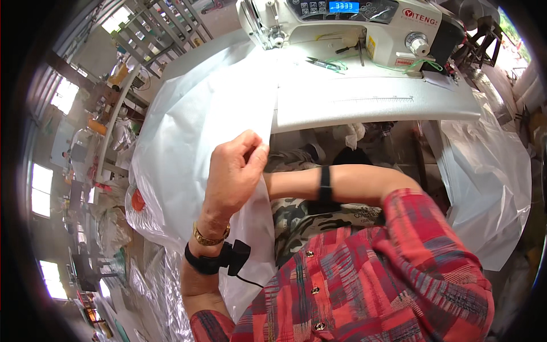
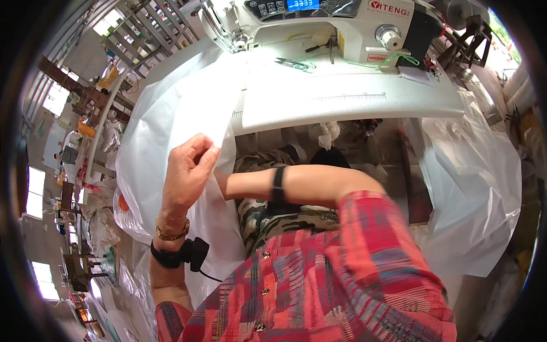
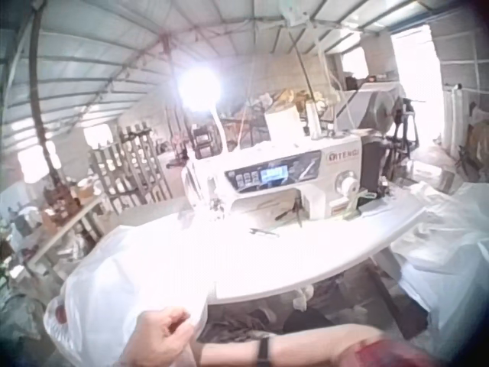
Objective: Sewing a large white plastic sheet using an industrial sewing machine.
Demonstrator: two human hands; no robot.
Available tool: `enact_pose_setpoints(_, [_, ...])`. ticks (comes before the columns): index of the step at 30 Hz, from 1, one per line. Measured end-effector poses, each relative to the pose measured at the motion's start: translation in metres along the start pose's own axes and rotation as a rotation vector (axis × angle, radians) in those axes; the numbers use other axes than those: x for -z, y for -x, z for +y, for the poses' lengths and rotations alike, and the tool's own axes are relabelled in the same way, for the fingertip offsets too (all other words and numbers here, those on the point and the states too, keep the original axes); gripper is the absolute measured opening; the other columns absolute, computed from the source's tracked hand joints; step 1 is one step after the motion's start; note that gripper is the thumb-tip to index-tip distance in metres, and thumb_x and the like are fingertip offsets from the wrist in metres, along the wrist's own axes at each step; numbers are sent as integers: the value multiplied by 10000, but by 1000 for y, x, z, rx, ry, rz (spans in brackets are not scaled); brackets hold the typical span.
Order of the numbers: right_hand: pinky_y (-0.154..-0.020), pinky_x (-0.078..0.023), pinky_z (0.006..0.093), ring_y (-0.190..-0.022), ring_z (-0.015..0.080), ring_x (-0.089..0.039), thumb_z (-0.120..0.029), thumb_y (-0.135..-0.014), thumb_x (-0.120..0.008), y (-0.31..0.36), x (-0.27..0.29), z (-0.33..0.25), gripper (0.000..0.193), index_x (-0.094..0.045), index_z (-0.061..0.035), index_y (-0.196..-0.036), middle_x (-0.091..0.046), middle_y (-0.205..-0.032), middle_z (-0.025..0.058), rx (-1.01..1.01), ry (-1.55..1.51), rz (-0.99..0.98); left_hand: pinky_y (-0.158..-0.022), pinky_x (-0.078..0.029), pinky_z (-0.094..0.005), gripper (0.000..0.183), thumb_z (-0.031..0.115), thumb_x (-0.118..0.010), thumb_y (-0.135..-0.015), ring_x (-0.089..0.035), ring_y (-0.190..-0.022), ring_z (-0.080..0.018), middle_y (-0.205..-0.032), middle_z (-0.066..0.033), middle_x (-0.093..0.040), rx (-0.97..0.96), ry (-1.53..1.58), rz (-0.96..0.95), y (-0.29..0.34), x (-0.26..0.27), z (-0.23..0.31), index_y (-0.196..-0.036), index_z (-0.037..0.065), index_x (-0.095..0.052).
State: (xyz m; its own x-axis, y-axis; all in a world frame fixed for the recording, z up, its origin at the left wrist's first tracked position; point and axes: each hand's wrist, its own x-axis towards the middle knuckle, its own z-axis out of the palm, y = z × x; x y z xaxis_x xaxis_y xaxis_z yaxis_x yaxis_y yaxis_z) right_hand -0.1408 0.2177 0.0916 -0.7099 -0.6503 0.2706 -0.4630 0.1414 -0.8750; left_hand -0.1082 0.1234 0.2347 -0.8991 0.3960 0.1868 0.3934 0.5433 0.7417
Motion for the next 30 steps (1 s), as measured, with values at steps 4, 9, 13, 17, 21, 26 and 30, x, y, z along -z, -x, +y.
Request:
enact_pose_setpoints(4, [-850, -495, 351, -988, 210, -611, -156, -839, -653, -37, -35, 32, 247, -630, -15, -1039, -652, -1048, 117, 92, -177, 25, -514, -411, -338, 102, 68, -614, -862, -489, -497, -240, -599, -166, -526, -169, -287, -45, 0, -1, 2, -814, -16, -581])
enact_pose_setpoints(9, [-832, -502, 351, -946, 220, -616, -99, -820, -657, 35, -57, 92, 266, -621, -22, -1073, -664, -998, 98, 175, -412, 2, -566, -497, -400, 108, 134, -627, -866, -658, -627, -334, -673, -161, -644, -64, -305, -51, 26, -49, -45, -826, 35, -610])
enact_pose_setpoints(13, [-794, -521, 305, -865, 129, -579, -41, -802, -677, 44, 12, 30, 143, -661, -16, -942, -668, -890, 54, -262, -416, -81, -513, -451, -349, 149, 128, -592, -913, -611, -524, -249, -594, -142, -599, -2, -100, 87, 42, -71, -68, -827, 7, -581])
enact_pose_setpoints(17, [-611, -564, 315, -658, 189, -700, -249, -931, -513, 32, 109, -1, 328, -691, 24, -960, -715, -744, 117, -599, 30, -4, -487, -384, -281, 165, 110, -604, -917, -483, -504, -83, -548, -66, -535, 69, 122, 102, 42, -78, -61, -813, -14, -568])
enact_pose_setpoints(21, [-730, -534, 448, -739, 354, -676, -176, -854, -572, 2, 161, -15, 226, -702, 9, -867, -685, -760, 194, -413, 789, 344, -482, -340, -238, 182, 97, -608, -919, -424, -532, -25, -556, 3, -522, 138, 258, 141, 44, -79, -50, -777, -10, -568])
enact_pose_setpoints(26, [-733, -489, 452, -814, 342, -634, -92, -822, -601, -8, 174, 5, 67, -636, -44, -852, -655, -829, 139, -18, 915, 381, -486, -302, -192, 171, 101, -638, -924, -412, -545, 14, -589, 74, -534, 281, 513, 196, 51, -86, -55, -797, -14, -632])
enact_pose_setpoints(30, [-784, -449, 386, -887, 279, -597, -73, -788, -623, 21, 141, -13, 116, -598, -102, -898, -624, -938, 74, 270, 857, 148, -482, -291, -177, 128, 94, -669, -908, -422, -543, 26, -605, 89, -549, 374, 720, 205, 57, -86, -58, -851, -20, -671])
